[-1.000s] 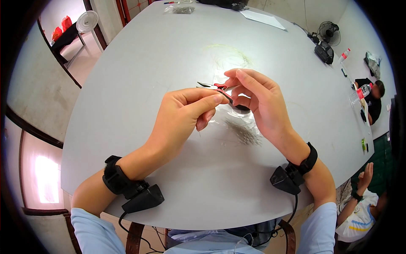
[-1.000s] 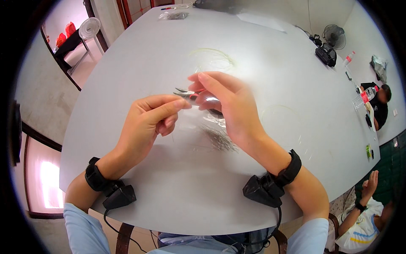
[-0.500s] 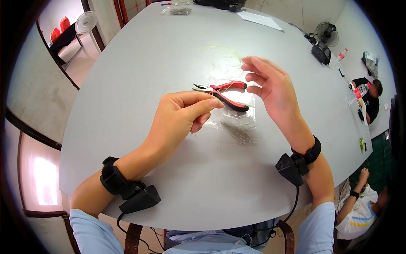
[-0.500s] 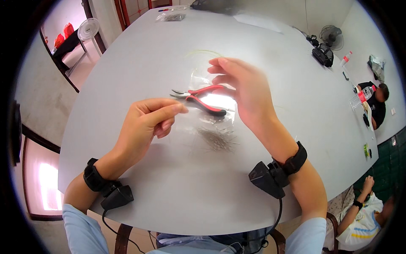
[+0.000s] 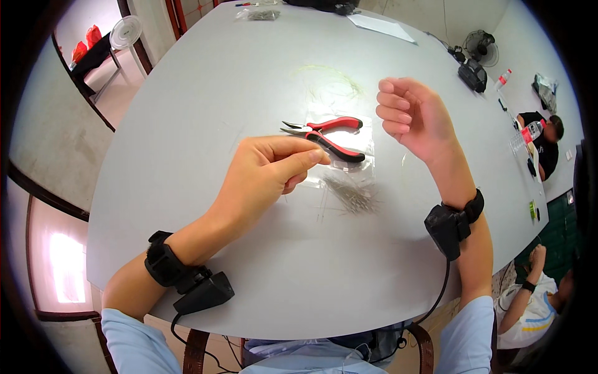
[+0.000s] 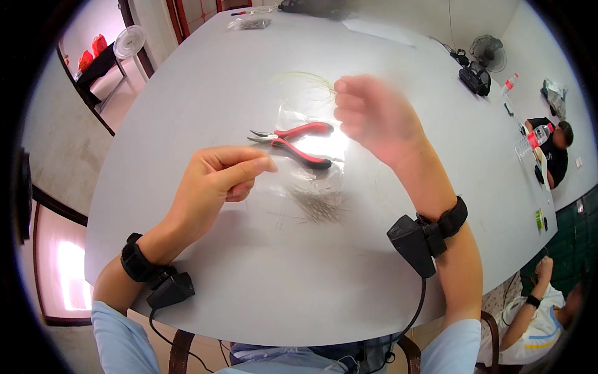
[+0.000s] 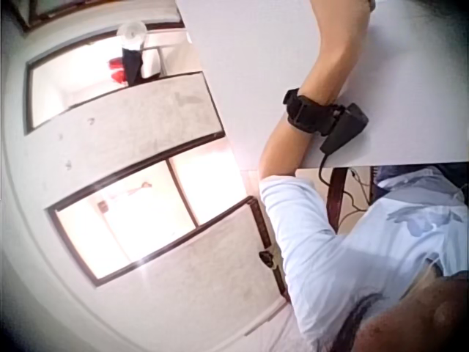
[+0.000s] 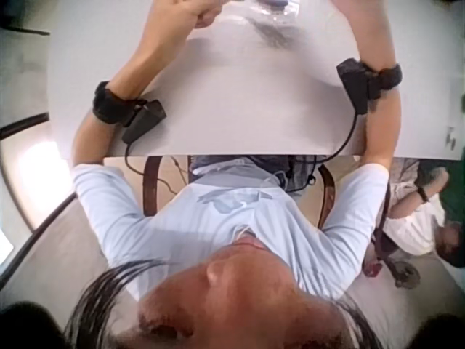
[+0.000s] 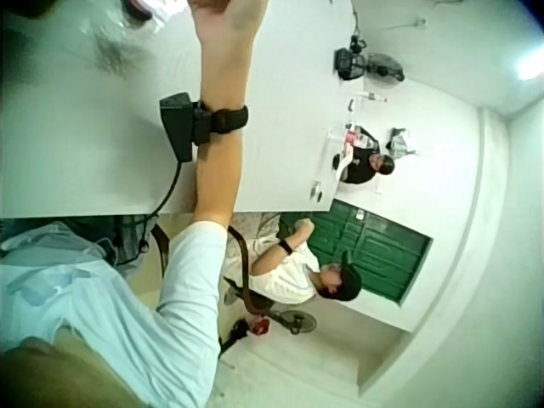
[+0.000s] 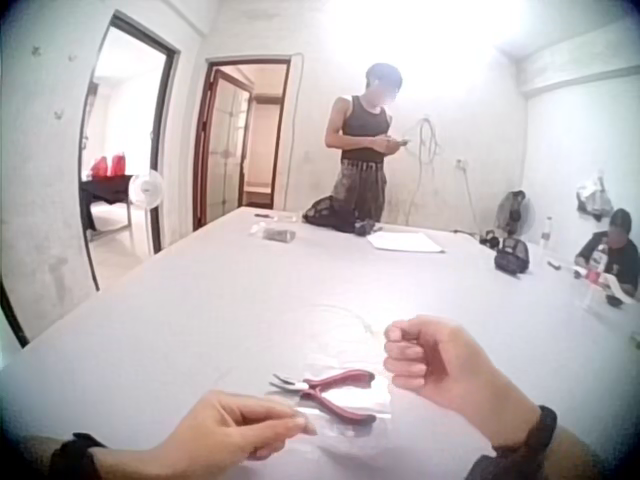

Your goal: The person picks up and organizes small metal hooks and wires on a table by hand, occasionally using pliers to manipulate the components.

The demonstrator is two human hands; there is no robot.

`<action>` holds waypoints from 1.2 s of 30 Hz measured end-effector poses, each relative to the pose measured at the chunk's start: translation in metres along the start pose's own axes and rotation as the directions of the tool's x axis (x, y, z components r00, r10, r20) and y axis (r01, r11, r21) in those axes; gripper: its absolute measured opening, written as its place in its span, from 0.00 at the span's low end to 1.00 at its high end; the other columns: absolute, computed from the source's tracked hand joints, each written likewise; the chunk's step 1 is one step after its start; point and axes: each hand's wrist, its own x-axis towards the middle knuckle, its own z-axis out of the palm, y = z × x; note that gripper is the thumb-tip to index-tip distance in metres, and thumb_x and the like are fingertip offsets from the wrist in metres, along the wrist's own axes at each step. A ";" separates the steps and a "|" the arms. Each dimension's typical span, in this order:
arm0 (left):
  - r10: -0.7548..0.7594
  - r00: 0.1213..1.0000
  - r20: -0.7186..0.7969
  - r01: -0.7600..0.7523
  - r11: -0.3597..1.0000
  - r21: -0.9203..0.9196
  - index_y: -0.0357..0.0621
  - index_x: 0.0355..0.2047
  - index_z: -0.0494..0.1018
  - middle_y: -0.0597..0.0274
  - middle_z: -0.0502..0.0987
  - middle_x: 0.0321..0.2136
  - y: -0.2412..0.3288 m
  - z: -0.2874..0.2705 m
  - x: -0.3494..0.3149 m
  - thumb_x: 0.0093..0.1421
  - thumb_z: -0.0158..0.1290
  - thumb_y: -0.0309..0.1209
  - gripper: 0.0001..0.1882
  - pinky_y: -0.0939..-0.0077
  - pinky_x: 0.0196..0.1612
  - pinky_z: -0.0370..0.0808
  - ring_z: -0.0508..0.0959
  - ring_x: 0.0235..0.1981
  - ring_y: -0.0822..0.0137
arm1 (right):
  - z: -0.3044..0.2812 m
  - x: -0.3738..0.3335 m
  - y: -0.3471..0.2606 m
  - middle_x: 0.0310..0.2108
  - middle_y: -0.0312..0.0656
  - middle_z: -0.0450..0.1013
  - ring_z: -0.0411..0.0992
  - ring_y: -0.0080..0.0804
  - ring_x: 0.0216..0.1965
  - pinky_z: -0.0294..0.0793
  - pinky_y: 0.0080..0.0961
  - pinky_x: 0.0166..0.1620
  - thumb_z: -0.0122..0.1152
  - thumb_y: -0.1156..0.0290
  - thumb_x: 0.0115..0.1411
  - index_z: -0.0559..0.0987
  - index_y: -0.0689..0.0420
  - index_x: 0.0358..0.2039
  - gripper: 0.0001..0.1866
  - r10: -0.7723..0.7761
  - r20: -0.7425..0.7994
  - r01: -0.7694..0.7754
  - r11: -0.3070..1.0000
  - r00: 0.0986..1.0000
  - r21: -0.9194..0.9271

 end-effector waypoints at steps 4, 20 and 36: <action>0.014 1.000 0.022 -0.014 1.000 0.018 0.35 0.30 0.77 0.75 0.59 0.13 -0.003 -0.002 0.000 0.57 0.51 0.30 0.09 0.85 0.20 0.51 0.56 0.16 0.81 | 0.020 0.002 0.000 0.16 0.26 0.57 0.54 0.13 0.16 0.53 0.09 0.16 0.49 0.67 0.61 0.68 0.57 0.24 0.10 -0.145 -0.259 0.072 0.960 0.955 -0.270; -0.012 0.998 -0.058 0.010 0.999 -0.035 0.35 0.29 0.76 0.74 0.57 0.11 -0.003 -0.006 0.005 0.57 0.52 0.31 0.10 0.83 0.20 0.50 0.53 0.15 0.80 | 0.012 -0.018 -0.024 0.10 0.33 0.63 0.58 0.19 0.09 0.54 0.19 0.15 0.56 0.67 0.54 0.77 0.63 0.24 0.11 0.117 0.033 -0.044 0.602 0.993 -0.797; -0.040 0.999 -0.030 0.040 0.999 -0.011 0.35 0.30 0.77 0.74 0.58 0.13 -0.004 -0.004 0.003 0.56 0.53 0.30 0.09 0.84 0.20 0.50 0.55 0.16 0.79 | -0.012 -0.009 -0.010 0.15 0.25 0.55 0.51 0.11 0.14 0.49 0.12 0.14 0.53 0.67 0.59 0.71 0.58 0.29 0.08 -0.001 0.090 0.045 0.869 0.996 -0.493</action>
